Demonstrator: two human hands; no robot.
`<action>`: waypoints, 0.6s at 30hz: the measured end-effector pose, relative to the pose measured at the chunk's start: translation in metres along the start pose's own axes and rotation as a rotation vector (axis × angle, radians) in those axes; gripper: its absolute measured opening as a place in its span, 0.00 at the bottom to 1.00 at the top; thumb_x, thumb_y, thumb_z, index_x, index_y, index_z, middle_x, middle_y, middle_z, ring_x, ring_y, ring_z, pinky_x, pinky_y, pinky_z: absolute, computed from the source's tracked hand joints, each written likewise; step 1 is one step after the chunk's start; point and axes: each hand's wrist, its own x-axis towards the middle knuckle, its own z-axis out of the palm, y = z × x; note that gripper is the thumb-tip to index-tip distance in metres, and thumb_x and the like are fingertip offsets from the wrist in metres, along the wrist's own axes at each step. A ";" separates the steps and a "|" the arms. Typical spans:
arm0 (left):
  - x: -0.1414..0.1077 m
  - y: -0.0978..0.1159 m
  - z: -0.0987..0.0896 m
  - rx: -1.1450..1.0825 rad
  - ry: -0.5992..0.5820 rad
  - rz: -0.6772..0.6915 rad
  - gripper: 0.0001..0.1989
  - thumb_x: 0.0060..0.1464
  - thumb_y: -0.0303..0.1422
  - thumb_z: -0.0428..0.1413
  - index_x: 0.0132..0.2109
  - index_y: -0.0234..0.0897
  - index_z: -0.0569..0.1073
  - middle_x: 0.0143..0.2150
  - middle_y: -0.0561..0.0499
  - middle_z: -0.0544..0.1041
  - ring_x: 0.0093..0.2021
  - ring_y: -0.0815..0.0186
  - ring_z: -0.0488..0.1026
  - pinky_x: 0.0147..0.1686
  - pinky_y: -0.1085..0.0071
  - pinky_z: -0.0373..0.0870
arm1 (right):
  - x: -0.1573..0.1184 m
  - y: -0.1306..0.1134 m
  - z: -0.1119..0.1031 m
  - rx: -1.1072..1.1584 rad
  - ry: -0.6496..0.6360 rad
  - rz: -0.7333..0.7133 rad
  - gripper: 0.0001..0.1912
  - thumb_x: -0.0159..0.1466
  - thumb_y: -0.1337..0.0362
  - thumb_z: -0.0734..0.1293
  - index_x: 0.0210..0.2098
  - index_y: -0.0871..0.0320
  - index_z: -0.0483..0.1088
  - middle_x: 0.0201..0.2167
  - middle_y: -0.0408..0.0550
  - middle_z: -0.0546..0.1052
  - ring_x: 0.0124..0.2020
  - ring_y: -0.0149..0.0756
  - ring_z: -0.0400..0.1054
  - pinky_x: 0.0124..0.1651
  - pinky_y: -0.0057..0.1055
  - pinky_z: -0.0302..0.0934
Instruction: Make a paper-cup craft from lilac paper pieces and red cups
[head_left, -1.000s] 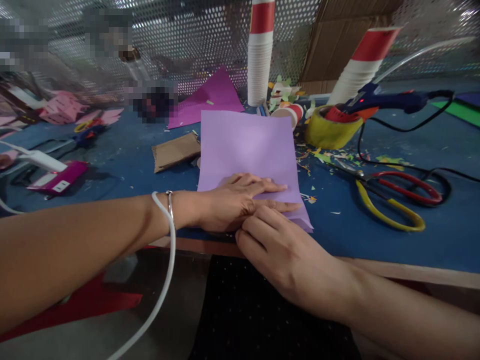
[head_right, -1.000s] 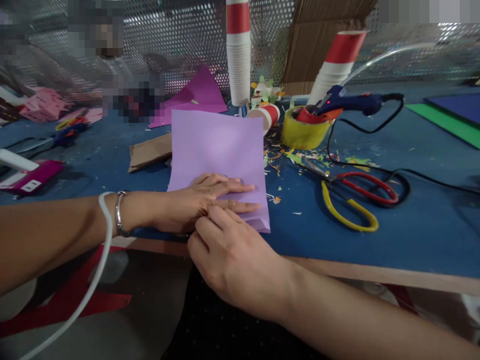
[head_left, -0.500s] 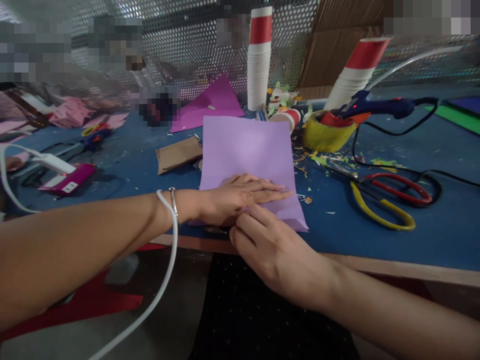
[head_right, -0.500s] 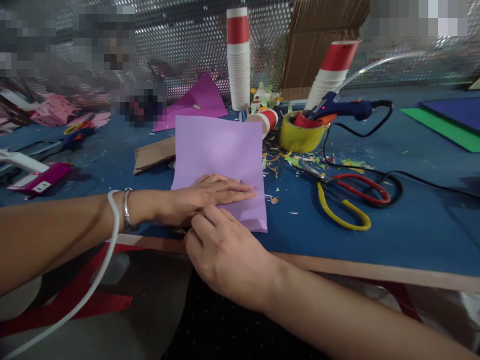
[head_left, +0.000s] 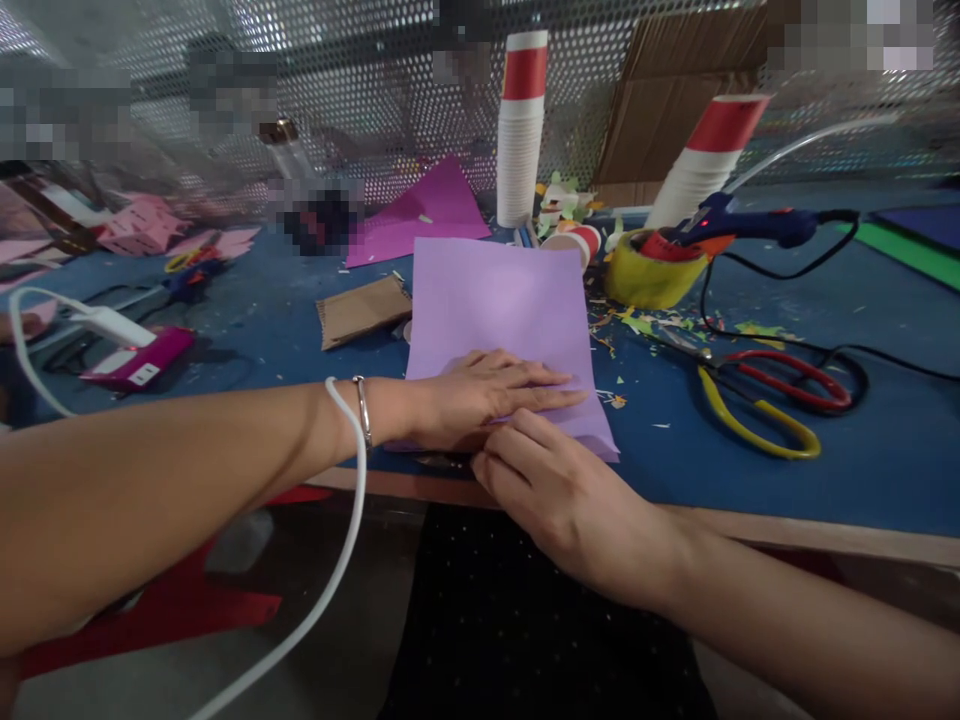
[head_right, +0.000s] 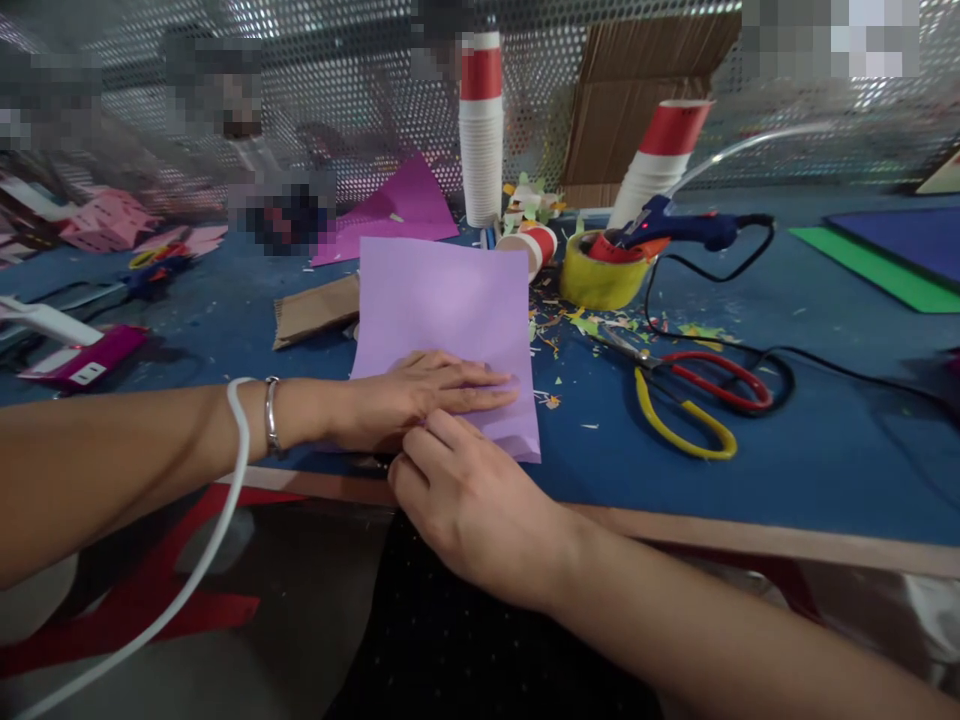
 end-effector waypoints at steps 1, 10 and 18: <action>0.000 0.000 0.000 0.004 0.000 -0.002 0.35 0.60 0.38 0.49 0.72 0.49 0.50 0.75 0.54 0.50 0.70 0.52 0.50 0.65 0.51 0.46 | 0.000 0.000 0.000 -0.004 -0.003 -0.004 0.14 0.67 0.78 0.57 0.31 0.66 0.72 0.30 0.53 0.70 0.32 0.39 0.58 0.38 0.36 0.60; 0.002 0.002 -0.004 -0.123 -0.010 0.002 0.33 0.64 0.35 0.46 0.73 0.44 0.45 0.75 0.50 0.51 0.73 0.59 0.45 0.68 0.55 0.37 | 0.009 -0.004 0.010 -0.057 -0.022 -0.043 0.16 0.67 0.77 0.55 0.31 0.66 0.73 0.27 0.53 0.68 0.31 0.38 0.55 0.36 0.37 0.57; 0.004 -0.003 0.000 -0.165 0.048 -0.002 0.34 0.65 0.44 0.48 0.73 0.45 0.47 0.74 0.50 0.53 0.73 0.55 0.47 0.69 0.54 0.37 | 0.023 -0.014 0.016 -0.094 0.024 -0.004 0.14 0.65 0.78 0.56 0.31 0.64 0.71 0.28 0.54 0.69 0.31 0.42 0.57 0.31 0.37 0.50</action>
